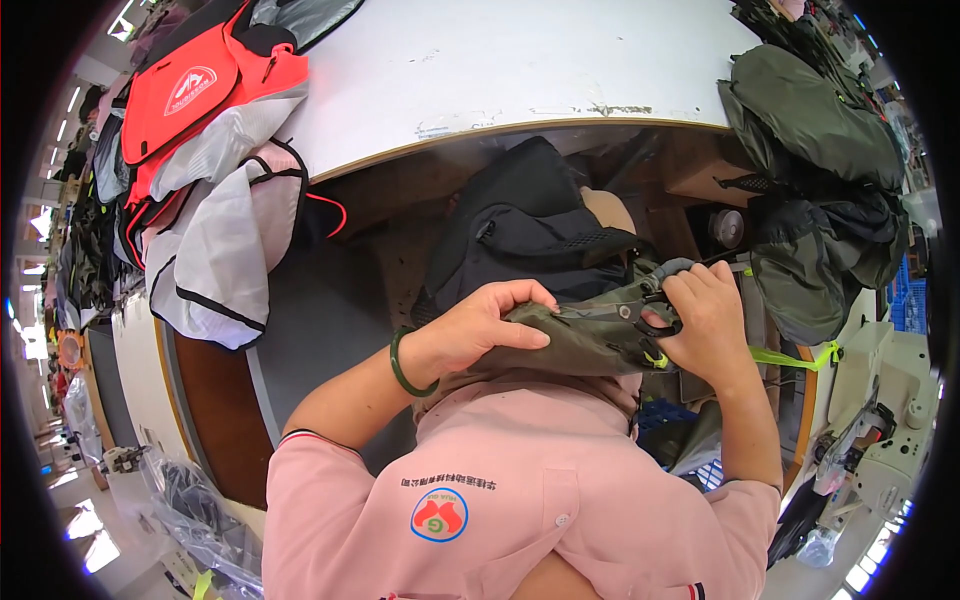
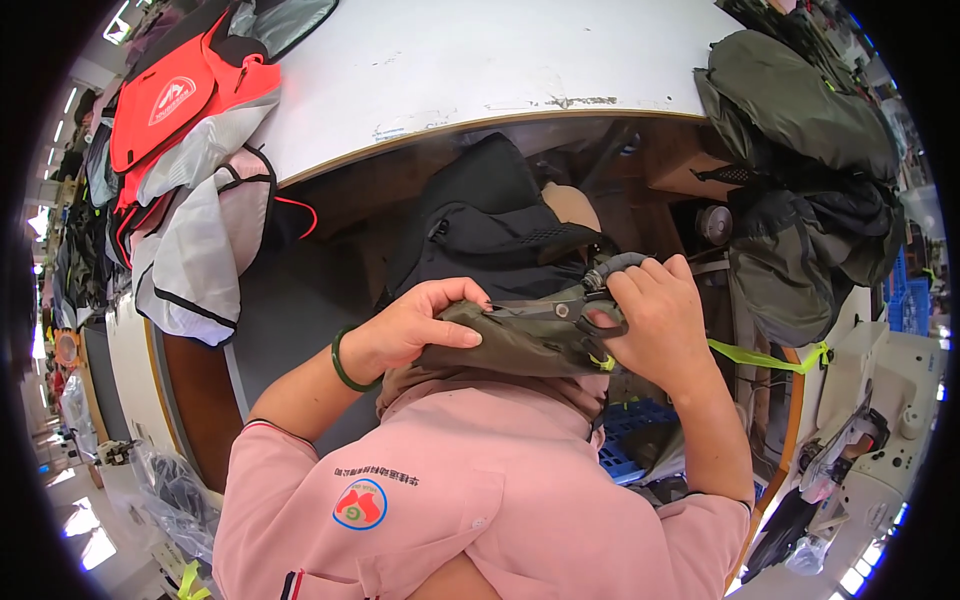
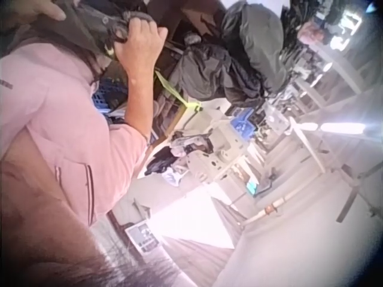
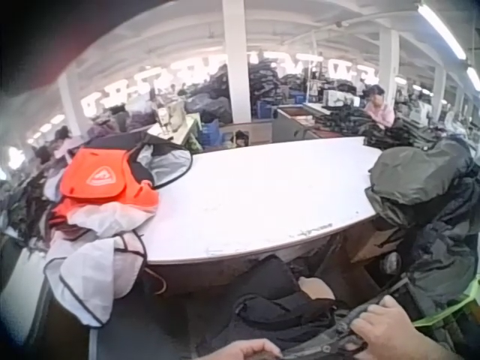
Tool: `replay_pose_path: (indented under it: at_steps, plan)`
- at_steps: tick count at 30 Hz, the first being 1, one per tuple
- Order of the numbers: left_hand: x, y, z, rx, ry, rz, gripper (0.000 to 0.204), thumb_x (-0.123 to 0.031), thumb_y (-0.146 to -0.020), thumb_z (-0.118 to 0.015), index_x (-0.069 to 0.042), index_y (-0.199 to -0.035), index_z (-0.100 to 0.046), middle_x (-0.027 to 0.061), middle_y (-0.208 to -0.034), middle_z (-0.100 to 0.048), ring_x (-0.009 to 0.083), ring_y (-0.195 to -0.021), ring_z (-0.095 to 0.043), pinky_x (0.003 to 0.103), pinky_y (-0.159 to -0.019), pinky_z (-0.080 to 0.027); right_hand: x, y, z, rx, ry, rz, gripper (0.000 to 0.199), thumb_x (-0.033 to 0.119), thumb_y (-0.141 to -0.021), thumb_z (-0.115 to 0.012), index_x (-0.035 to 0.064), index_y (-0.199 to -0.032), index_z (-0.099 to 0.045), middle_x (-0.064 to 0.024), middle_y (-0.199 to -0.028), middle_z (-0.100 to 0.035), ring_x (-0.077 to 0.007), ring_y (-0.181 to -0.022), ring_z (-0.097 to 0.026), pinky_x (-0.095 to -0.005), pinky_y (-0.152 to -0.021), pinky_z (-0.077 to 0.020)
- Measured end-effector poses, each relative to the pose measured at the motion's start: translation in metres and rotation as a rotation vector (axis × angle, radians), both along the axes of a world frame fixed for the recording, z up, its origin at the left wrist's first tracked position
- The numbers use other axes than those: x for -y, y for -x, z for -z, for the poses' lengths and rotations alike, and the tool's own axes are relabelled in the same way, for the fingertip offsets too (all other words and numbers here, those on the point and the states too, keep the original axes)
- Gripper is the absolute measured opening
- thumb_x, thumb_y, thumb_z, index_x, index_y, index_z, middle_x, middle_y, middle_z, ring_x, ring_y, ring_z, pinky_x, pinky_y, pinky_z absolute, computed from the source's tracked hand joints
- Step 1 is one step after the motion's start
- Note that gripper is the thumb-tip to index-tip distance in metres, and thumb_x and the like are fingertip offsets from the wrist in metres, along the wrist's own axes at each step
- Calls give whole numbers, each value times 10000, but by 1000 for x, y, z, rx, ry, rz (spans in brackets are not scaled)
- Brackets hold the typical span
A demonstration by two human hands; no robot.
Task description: Trimming excess fabric and threads from green bag components using scissors.
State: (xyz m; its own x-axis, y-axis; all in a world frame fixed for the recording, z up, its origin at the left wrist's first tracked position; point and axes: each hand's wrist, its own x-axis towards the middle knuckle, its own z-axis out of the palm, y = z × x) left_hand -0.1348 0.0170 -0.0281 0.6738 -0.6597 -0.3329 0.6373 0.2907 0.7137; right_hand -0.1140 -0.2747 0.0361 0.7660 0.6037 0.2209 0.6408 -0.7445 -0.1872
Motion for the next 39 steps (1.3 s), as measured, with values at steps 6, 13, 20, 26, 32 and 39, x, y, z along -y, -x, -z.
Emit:
replay_pose_path:
  at_steps: [6, 13, 20, 26, 32, 39]
  plan:
    - [-1, 0, 1, -4, -3, 15, 280, 12, -830, -716, -41, -1086, -616, 9, -1036, -658, 76, -941, -606, 231, -876, -482, -2, -3, 1, -3, -3, -41, 333, 130, -605, -809, 59, -796, -546, -75, -770, -570, -278, -744, -542, -393, -707, -377]
    - [-2, 1, 2, 17, -4, -6, 282, 1, -829, -724, -40, -1086, -616, 8, -1033, -657, 75, -941, -602, 230, -885, -479, -4, 1, 7, -50, -20, -6, 300, 172, -630, -816, 76, -675, -535, -58, -629, -578, -247, -640, -547, -369, -664, -361]
    - [-3, 0, 2, 17, 8, 18, 281, -9, -825, -731, -42, -1078, -614, 5, -1030, -653, 75, -944, -599, 234, -887, -478, -8, 1, 5, -61, -82, -13, 299, 173, -628, -818, 72, -680, -542, -59, -652, -587, -254, -646, -545, -374, -677, -360]
    - [-1, 1, 0, 31, -1, 15, 260, -3, -826, -724, -48, -1054, -608, -2, -1015, -639, 71, -935, -590, 229, -869, -473, 2, 1, 16, -90, -2, 3, 319, 215, -628, -841, 67, -714, -571, -70, -649, -578, -264, -623, -531, -371, -680, -359]
    - [-1, 6, 7, 317, -116, -147, 219, 32, -819, -717, -76, -897, -543, 6, -934, -612, 86, -850, -563, 247, -767, -456, -6, 13, 23, -1021, -652, 192, 354, 183, -698, -877, 15, -810, -586, -100, -758, -618, -254, -672, -552, -336, -665, -456]
    - [-4, 3, 6, 1561, -399, -344, 239, 153, -620, -548, -77, -663, -504, 125, -980, -685, 258, -776, -612, 337, -655, -485, -13, 26, 42, -667, -553, 155, 236, 75, -696, -778, 29, -819, -582, -90, -720, -565, -254, -699, -533, -351, -643, -438]
